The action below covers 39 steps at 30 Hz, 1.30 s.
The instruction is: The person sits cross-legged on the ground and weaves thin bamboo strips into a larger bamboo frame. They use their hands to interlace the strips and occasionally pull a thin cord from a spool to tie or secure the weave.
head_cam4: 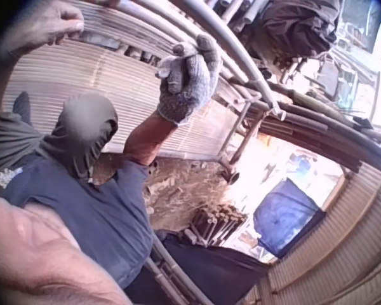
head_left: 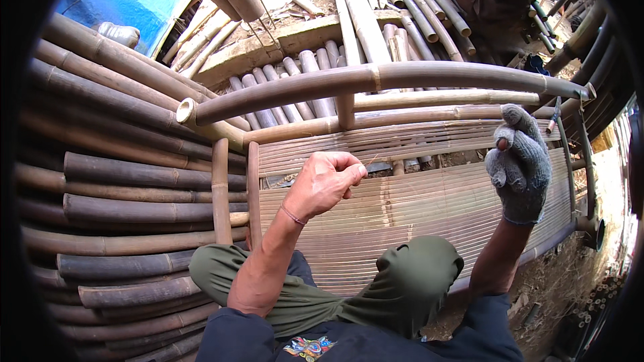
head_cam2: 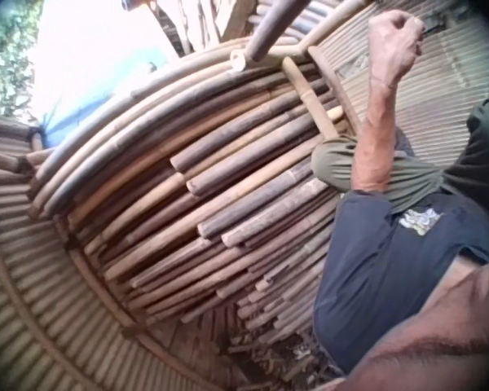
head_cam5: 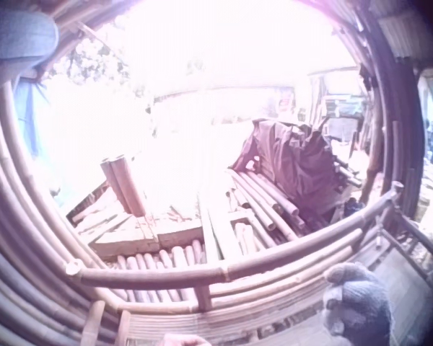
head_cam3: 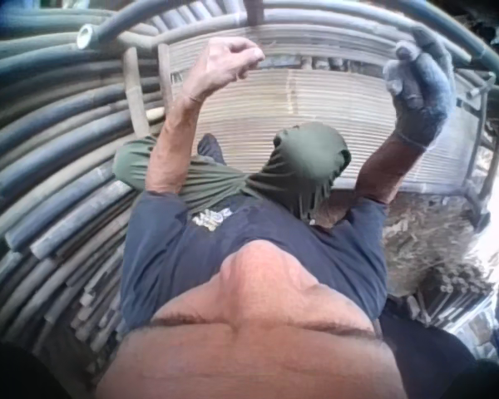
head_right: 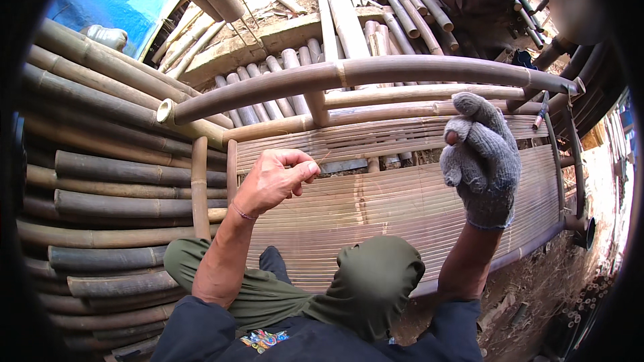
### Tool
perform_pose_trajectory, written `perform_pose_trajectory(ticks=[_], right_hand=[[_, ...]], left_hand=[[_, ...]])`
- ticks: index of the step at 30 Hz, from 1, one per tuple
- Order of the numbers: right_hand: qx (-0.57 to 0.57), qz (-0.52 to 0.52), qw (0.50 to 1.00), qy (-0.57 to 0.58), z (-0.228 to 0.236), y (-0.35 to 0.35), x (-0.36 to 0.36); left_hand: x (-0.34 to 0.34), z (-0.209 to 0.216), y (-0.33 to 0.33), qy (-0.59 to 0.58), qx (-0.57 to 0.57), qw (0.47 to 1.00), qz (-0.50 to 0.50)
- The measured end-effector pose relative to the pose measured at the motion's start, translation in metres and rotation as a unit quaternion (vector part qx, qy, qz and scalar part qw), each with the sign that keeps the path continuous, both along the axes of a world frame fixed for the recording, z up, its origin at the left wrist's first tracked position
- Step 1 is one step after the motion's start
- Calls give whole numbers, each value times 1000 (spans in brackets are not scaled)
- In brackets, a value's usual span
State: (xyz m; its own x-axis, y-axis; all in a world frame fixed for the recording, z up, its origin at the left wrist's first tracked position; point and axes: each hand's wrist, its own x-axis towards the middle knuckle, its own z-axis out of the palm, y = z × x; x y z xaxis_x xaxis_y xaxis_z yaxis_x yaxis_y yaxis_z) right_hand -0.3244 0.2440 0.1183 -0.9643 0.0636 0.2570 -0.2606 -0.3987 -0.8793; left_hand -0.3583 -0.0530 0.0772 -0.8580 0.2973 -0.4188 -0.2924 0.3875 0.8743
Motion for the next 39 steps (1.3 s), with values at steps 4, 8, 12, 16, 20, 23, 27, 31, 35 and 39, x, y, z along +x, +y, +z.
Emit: perform_pose_trajectory(ticks=[4,8,12,16,20,23,27,31,35,39], right_hand=[[324,-72,939,-90,-7,1,-10],[737,-112,659,-94,-125,17,-28],[754,-56,624,-198,-234,42,-15],[740,4,630,-236,-284,51,-2],[743,38,572,-345,-294,56,6],[740,89,534,-399,-295,60,25],[776,-58,585,-228,-295,50,65],[774,-168,561,-241,-288,37,89],[611,-17,616,-496,-291,34,113],[517,-28,660,-544,-331,25,126]], left_hand=[[-1,34,-2,68,-32,997,2],[25,39,-28,3,-84,995,-44],[59,19,-58,-86,-103,989,-56],[72,-13,-65,-138,-98,984,-59],[73,-30,-61,-128,-118,982,-71],[73,-37,-57,-135,-121,981,-67],[72,-50,-51,-145,-124,978,-83],[68,-59,-41,-171,-128,972,-100],[64,-65,-28,-180,-127,970,-99],[58,-76,-10,-204,-135,962,-119]])
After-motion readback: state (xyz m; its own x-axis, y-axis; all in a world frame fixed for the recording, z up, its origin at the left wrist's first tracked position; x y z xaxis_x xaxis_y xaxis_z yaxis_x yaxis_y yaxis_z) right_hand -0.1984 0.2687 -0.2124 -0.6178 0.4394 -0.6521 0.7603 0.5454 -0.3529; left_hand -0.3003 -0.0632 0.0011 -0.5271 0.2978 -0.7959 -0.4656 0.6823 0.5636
